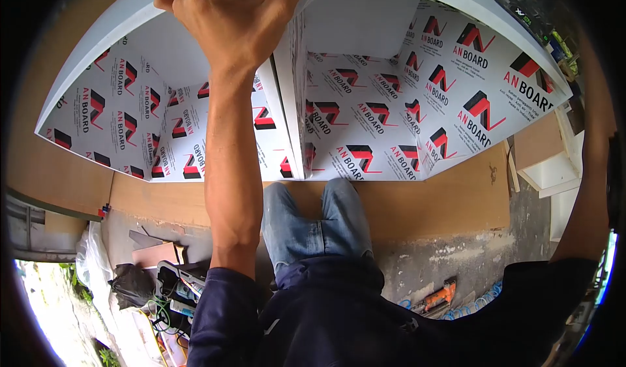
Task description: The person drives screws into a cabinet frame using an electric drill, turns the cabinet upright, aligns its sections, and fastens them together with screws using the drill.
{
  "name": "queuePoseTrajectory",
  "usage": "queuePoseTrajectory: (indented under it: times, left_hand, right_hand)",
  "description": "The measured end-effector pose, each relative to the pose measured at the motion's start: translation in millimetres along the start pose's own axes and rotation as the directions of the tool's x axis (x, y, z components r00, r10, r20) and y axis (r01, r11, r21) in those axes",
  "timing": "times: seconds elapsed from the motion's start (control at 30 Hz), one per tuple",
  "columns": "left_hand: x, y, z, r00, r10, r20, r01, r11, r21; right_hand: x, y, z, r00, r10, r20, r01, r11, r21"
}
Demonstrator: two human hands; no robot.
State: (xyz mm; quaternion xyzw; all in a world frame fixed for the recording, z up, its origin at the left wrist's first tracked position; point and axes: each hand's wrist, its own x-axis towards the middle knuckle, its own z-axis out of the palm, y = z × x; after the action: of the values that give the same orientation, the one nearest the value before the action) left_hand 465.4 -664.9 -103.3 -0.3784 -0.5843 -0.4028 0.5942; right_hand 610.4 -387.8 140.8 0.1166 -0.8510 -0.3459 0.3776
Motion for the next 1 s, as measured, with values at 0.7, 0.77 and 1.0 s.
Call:
queuePoseTrajectory:
  times: [0.7,0.77,1.0]
  left_hand:
    - [2,10,-1,1.000,-0.001,-0.028,0.000,0.999,-0.032]
    - [3,14,-3,1.000,0.017,-0.021,-0.019,0.998,-0.064]
    - [-2,10,1,1.000,0.009,-0.001,-0.009,0.991,-0.134]
  right_hand:
    - [-67,-159,33,0.904,0.074,-0.420,0.168,0.843,0.512]
    - [-64,-167,42,0.862,0.097,-0.498,0.206,0.830,0.519]
    - [-55,-220,95,0.643,0.113,-0.758,0.069,0.976,0.205]
